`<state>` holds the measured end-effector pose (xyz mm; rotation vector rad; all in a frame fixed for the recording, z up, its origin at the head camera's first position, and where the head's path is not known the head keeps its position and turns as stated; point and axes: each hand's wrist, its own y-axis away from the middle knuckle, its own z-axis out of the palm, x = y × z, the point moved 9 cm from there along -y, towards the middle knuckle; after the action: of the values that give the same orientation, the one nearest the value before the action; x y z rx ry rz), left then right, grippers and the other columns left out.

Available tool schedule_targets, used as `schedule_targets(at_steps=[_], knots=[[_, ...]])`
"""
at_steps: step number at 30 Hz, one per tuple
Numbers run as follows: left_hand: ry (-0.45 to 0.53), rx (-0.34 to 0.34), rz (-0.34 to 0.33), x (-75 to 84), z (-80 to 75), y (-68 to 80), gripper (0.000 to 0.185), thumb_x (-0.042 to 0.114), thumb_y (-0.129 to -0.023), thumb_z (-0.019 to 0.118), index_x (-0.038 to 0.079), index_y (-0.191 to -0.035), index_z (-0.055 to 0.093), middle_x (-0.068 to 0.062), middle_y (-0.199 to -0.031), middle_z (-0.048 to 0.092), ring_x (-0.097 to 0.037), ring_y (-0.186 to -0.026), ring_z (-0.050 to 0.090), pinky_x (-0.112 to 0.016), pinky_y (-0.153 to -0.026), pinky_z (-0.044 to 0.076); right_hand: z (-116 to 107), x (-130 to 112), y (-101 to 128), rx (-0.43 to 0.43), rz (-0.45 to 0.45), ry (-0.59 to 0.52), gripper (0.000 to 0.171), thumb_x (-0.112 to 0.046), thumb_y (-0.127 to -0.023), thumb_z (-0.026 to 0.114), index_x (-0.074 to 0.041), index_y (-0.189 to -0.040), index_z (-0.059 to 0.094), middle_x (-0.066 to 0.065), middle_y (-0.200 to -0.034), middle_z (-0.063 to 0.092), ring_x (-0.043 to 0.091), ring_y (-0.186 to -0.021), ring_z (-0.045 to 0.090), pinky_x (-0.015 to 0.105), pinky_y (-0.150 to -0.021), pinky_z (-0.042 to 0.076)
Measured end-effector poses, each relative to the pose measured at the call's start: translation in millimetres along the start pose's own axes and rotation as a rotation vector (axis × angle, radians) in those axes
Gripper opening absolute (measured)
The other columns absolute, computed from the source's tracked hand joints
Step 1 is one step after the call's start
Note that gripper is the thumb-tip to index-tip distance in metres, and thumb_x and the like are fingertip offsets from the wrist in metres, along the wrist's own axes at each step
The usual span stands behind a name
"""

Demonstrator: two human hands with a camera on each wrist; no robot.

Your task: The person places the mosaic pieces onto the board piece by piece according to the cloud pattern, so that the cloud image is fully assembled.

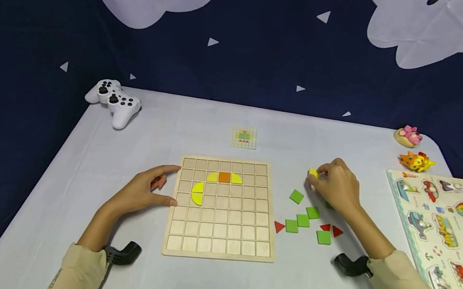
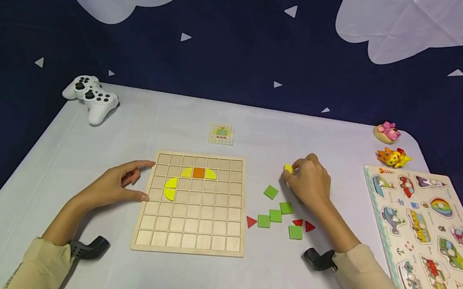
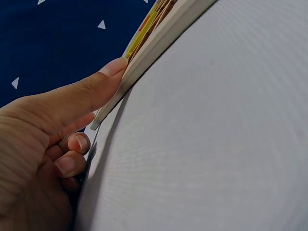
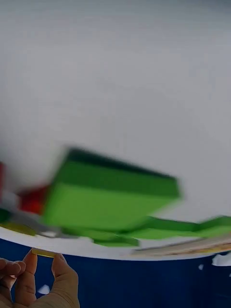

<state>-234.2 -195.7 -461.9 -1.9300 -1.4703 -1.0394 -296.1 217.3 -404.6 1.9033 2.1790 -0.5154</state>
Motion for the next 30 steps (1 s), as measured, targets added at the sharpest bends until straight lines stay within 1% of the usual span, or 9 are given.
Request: schedule_targets(at_steps=[3, 8, 14, 18, 22, 24, 30], knots=[[0.004, 0.000, 0.003, 1.0, -0.5, -0.7, 0.080, 0.025, -0.072, 0.089, 0.006, -0.141, 0.052, -0.002, -0.083, 0.042, -0.012, -0.074, 0.038, -0.028, -0.073, 0.033, 1, -14, 3, 0.005, -0.033, -0.014, 0.034, -0.023, -0.084, 0.073, 0.008, -0.097, 0.074, 0.020, -0.092, 0.059, 0.030, -0.073, 0.057, 0.046, -0.062, 0.049], [-0.002, -0.004, 0.002, 0.6, 0.3, -2.0, 0.079, 0.025, -0.072, 0.089, 0.006, -0.140, 0.053, -0.002, -0.083, 0.042, -0.013, -0.074, 0.038, -0.028, -0.074, 0.033, 9, -43, 11, -0.008, -0.103, -0.037, 0.031, -0.021, -0.082, 0.076, 0.006, -0.095, 0.075, 0.017, -0.090, 0.060, 0.026, -0.070, 0.057, 0.040, -0.058, 0.048], [0.006, -0.007, 0.001, 1.0, 1.2, -1.4, 0.080, 0.024, -0.072, 0.089, 0.005, -0.141, 0.052, -0.004, -0.083, 0.042, -0.013, -0.073, 0.038, -0.028, -0.072, 0.032, 25, -79, 22, -0.054, -0.180, -0.083, 0.029, -0.021, -0.081, 0.079, 0.004, -0.094, 0.076, 0.013, -0.089, 0.061, 0.022, -0.072, 0.059, 0.037, -0.062, 0.051], [0.017, -0.010, 0.003, 1.8, 1.7, -1.0, 0.080, 0.023, -0.072, 0.089, 0.005, -0.141, 0.052, -0.004, -0.082, 0.042, -0.013, -0.073, 0.037, -0.027, -0.071, 0.032, 35, -99, 30, -0.086, -0.220, -0.115, 0.026, -0.021, -0.080, 0.080, 0.002, -0.089, 0.075, 0.010, -0.089, 0.061, 0.017, -0.067, 0.055, 0.032, -0.060, 0.048], [0.016, -0.007, -0.004, 1.1, 1.0, -0.5, 0.080, 0.023, -0.072, 0.090, 0.005, -0.141, 0.052, -0.004, -0.082, 0.042, -0.013, -0.072, 0.038, -0.028, -0.071, 0.032, 44, -115, 34, -0.105, -0.246, -0.140, 0.020, -0.020, -0.080, 0.079, -0.002, -0.081, 0.072, 0.007, -0.088, 0.059, 0.014, -0.064, 0.051, 0.028, -0.058, 0.044], [0.015, -0.005, -0.004, 0.7, 0.9, -0.5, 0.081, 0.023, -0.072, 0.090, 0.005, -0.141, 0.052, -0.004, -0.082, 0.042, -0.014, -0.072, 0.038, -0.028, -0.071, 0.032, 48, -120, 34, -0.107, -0.254, -0.135, 0.019, -0.021, -0.081, 0.078, -0.003, -0.080, 0.071, 0.006, -0.087, 0.058, 0.014, -0.063, 0.050, 0.027, -0.056, 0.044], [0.013, -0.005, -0.007, 0.1, 0.0, -0.5, 0.081, 0.023, -0.071, 0.090, 0.007, -0.141, 0.052, -0.001, -0.082, 0.041, -0.014, -0.073, 0.039, -0.028, -0.072, 0.033, 54, -131, 36, -0.089, -0.277, -0.096, 0.022, -0.021, -0.082, 0.078, -0.001, -0.089, 0.073, 0.006, -0.088, 0.057, 0.012, -0.058, 0.049, 0.026, -0.052, 0.044]])
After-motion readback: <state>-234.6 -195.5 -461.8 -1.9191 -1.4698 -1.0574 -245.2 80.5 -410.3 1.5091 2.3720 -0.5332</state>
